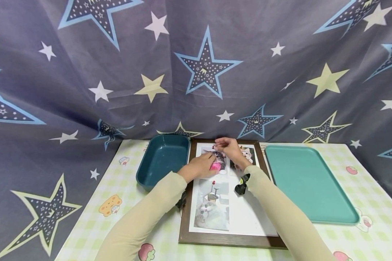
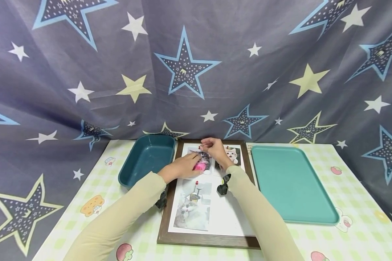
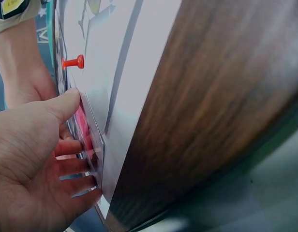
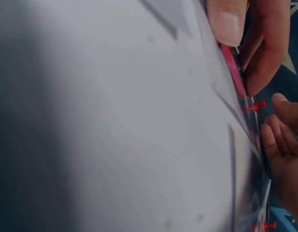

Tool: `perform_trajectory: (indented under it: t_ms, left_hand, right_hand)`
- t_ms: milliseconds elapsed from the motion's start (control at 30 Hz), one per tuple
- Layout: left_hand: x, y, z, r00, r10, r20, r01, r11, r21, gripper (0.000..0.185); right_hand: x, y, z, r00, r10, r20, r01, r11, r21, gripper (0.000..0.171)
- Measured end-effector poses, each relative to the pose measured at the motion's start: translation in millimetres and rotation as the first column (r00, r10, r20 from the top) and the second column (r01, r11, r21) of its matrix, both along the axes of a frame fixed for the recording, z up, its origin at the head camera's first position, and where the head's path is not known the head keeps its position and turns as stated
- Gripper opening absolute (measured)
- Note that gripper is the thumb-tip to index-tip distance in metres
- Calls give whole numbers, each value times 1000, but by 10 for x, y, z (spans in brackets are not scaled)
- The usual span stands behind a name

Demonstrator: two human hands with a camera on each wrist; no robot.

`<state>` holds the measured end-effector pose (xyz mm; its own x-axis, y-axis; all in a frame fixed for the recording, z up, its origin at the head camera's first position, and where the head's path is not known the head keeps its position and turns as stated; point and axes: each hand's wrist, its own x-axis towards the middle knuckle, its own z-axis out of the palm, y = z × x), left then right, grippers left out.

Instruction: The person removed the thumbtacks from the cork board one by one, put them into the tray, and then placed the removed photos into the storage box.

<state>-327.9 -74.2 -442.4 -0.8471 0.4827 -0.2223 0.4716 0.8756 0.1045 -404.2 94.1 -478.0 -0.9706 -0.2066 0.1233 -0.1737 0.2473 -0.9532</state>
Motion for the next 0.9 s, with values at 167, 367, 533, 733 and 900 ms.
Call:
perform_trajectory:
  t_ms: [167,367,533,733,900]
  left_hand:
    - [-1,8,1,1000,-14,-19,14,1000,5,74]
    - [-10,7,-9,1000,-14,-11,14,1000,0,74]
    - [-11,4,6,1000,-9,-15,9,1000,-5,73]
    - [12,16,41,1000,-9,-5,9,1000,-18,72]
    - [21,18,53,1000,-9,0,9,1000,-29,72]
  right_hand:
    - [-4,-2,-6,999,6,42,-8,999,47,35]
    - [-26,-17,12,998,15,68,-23,994,108,35]
    - [-70,-46,61,996,20,89,-33,989,144,35]
    - [-116,-67,74,990,15,140,-34,991,130,34]
    - [-135,-75,66,985,27,171,-47,993,110,35]
